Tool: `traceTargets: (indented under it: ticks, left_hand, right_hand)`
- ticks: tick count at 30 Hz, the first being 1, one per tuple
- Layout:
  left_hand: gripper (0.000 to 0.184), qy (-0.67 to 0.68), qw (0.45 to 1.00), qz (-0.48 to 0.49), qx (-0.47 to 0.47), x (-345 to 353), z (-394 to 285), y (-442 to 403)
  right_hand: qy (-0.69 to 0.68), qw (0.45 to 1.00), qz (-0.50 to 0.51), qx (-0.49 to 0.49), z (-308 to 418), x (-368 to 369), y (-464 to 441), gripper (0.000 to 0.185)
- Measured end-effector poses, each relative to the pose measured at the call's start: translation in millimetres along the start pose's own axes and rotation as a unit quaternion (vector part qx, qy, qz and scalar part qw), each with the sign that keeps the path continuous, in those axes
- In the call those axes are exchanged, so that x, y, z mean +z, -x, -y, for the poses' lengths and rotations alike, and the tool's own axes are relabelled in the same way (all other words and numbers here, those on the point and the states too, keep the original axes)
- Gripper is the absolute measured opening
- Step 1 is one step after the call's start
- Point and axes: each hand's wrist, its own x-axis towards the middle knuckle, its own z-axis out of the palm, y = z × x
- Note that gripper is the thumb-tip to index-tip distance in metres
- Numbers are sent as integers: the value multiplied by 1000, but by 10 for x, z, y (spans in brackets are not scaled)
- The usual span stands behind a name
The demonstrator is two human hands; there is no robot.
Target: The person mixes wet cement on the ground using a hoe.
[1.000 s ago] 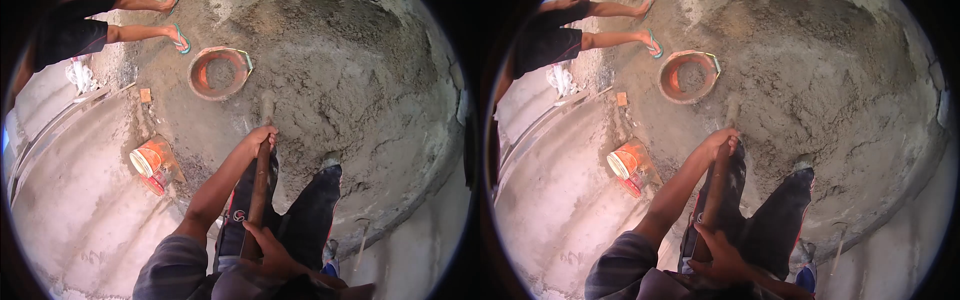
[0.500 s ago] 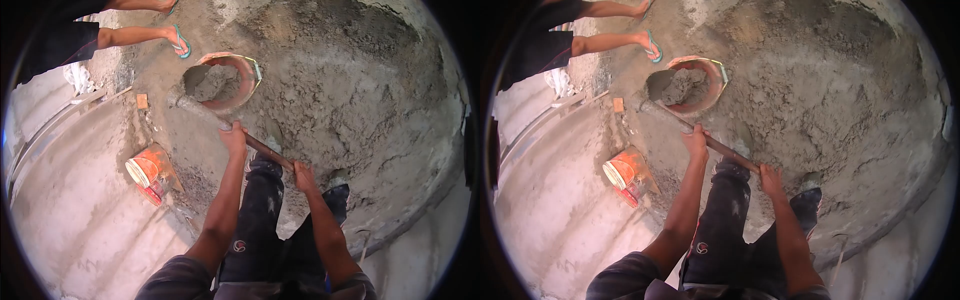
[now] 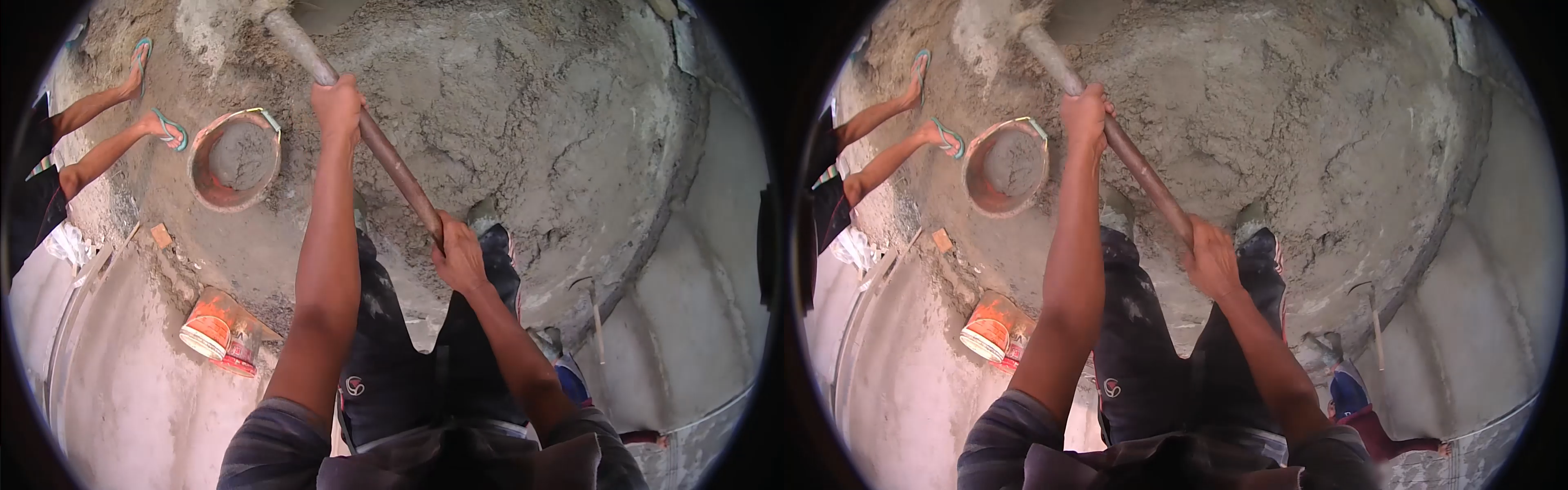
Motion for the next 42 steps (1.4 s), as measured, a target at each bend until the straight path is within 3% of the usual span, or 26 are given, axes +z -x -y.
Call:
traceTargets:
  ticks: [2, 5, 7, 10, 12, 15, 18, 22, 25, 27, 30, 33, 36, 39, 42]
  left_hand:
    - [10, -87, 990, 73, -89, 459, 619, -40]
    - [24, -180, 916, 171, -315, 771, 1977, 368]
    - [13, -136, 879, 204, -410, 682, 2487, 790]
    - [7, -67, 837, 212, -500, 332, 2383, 1151]
    - [13, -18, 804, 199, -560, -37, 2131, 1200]
    - [11, 9, 821, 164, -547, -619, 1693, 1316]
    - [11, 31, 864, 86, -495, -1228, 970, 1544]
    - [13, 9, 941, -77, -330, -1798, 271, 1913]
    - [12, 37, 965, -183, -187, -1977, 252, 1863]
    - [14, 65, 971, -208, -101, -2126, 392, 1704]
    - [14, 89, 957, -269, -58, -2231, 491, 1398]
    - [15, 88, 961, -263, 22, -2281, 352, 1516]
    - [17, 135, 962, -228, 63, -2171, 90, 1819]
    - [19, 149, 970, -183, 66, -1878, -107, 2038]
    - [19, 70, 996, -51, -11, -1493, -209, 2065]
  right_hand:
    - [-44, 993, 33, 103, 113, -212, 234, 70]
    - [-146, 946, 125, 262, 438, -478, 721, 80]
    - [-192, 911, 168, 323, 596, -678, 908, 88]
    - [-215, 942, 148, 211, 856, -843, 1225, 94]
    - [-240, 927, 214, 192, 1135, -1014, 1257, 97]
    - [-293, 896, 300, 146, 1592, -1211, 1326, 102]
    - [-224, 913, 341, 4, 1814, -1291, 1568, 105]
    - [-122, 855, 497, 83, 1627, -1320, 1742, 100]
    - [-9, 940, 336, -57, 847, -847, 1764, 90]
    - [76, 950, 282, -107, 350, -400, 1378, 82]
    - [168, 949, 219, -153, -286, 491, 541, 76]
    - [199, 957, 139, -158, -550, 1118, 72, 69]
    - [124, 983, 60, -118, -260, 1153, -60, 54]
    - [53, 990, 77, -110, -79, 772, 164, 39]
    - [19, 995, 58, -83, -342, 326, 742, 36]
